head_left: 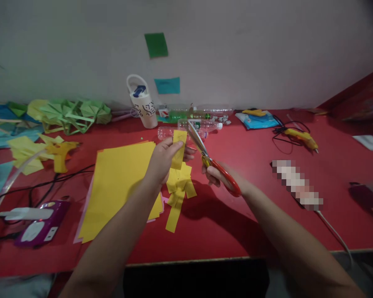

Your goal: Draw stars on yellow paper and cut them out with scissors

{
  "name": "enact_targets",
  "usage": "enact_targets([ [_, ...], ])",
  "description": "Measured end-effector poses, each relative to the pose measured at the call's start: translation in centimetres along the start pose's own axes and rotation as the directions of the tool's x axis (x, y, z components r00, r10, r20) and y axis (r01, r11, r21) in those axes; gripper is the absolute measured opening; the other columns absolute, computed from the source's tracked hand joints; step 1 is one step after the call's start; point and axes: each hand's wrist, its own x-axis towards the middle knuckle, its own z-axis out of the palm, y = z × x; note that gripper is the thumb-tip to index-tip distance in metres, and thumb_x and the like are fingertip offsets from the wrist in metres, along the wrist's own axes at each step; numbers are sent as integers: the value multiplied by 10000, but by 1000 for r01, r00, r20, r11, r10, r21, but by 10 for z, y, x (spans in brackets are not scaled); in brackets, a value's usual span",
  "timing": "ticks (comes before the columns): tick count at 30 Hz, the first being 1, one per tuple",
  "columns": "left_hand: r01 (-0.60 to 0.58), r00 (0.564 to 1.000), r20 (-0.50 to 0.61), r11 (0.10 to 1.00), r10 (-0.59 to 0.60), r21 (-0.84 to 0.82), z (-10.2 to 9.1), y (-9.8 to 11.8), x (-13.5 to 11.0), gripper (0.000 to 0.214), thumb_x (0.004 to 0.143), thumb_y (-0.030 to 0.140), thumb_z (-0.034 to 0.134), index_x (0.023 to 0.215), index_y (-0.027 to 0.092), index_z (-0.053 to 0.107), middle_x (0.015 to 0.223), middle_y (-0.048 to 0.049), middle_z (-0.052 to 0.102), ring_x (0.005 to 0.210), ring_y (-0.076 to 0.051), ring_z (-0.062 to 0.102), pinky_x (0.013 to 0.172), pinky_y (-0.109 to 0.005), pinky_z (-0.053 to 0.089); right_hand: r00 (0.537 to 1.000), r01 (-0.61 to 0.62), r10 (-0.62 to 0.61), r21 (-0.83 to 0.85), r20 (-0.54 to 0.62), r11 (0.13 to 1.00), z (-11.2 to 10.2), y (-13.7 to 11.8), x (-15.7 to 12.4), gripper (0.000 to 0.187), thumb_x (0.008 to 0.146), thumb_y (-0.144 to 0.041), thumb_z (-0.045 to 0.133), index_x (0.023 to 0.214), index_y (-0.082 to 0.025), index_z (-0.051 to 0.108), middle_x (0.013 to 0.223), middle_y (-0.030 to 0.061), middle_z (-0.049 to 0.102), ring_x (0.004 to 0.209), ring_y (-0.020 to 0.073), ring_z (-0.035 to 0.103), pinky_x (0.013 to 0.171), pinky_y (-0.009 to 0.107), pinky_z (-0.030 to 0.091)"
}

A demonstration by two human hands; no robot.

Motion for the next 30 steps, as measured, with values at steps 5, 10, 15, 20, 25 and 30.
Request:
enact_targets([
  [5, -72, 995, 74, 995, 67, 72, 11, 4, 2, 131, 785, 296, 602, 830, 180, 559, 582, 6, 677, 505, -163, 670, 505, -257, 511, 998, -48, 48, -17, 32, 999, -8, 4, -11, 546, 807, -763, 544, 783, -225, 455, 563, -74, 439, 465, 96, 411, 469, 259, 366],
  [10, -100, 987, 137, 982, 79, 158, 18, 2, 3, 98, 810, 281, 583, 832, 186, 570, 574, 23, 676, 430, -125, 621, 439, -219, 477, 998, -23, 21, 19, 66, 1000, -11, 9, -17, 517, 848, -726, 539, 810, -218, 450, 578, -83, 417, 476, 86, 377, 492, 255, 379],
  [15, -114, 991, 85, 986, 104, 124, 30, 1, 4, 67, 817, 221, 541, 756, 194, 548, 533, 26, 657, 403, -105, 595, 435, -202, 474, 998, -27, 27, 4, 58, 1000, -14, 9, -21, 504, 867, -710, 529, 813, -214, 459, 592, -75, 419, 490, 90, 383, 499, 257, 380],
  [20, -157, 988, 32, 977, 154, 143, 36, 4, 1, 98, 811, 220, 549, 716, 199, 533, 516, 38, 635, 390, -92, 579, 402, -181, 444, 999, -10, 11, -33, 44, 999, -16, 1, -19, 506, 861, -710, 537, 801, -214, 453, 628, -62, 421, 518, 94, 401, 489, 253, 357],
  [25, -197, 980, -15, 972, 200, 129, 27, 8, 1, 103, 806, 242, 566, 719, 204, 524, 488, 67, 598, 351, -75, 542, 362, -163, 406, 997, 12, -7, -71, 78, 997, -14, -8, -7, 485, 867, -685, 540, 791, -213, 455, 623, -63, 409, 526, 95, 393, 490, 249, 334],
  [30, -243, 964, -77, 961, 254, 129, 17, 12, 3, 120, 801, 225, 561, 692, 207, 512, 498, 67, 597, 350, -72, 534, 348, -163, 390, 993, 51, -43, -72, 105, 996, -8, -13, 4, 445, 879, -632, 565, 771, -216, 449, 615, -66, 402, 530, 92, 379, 494, 243, 324],
])
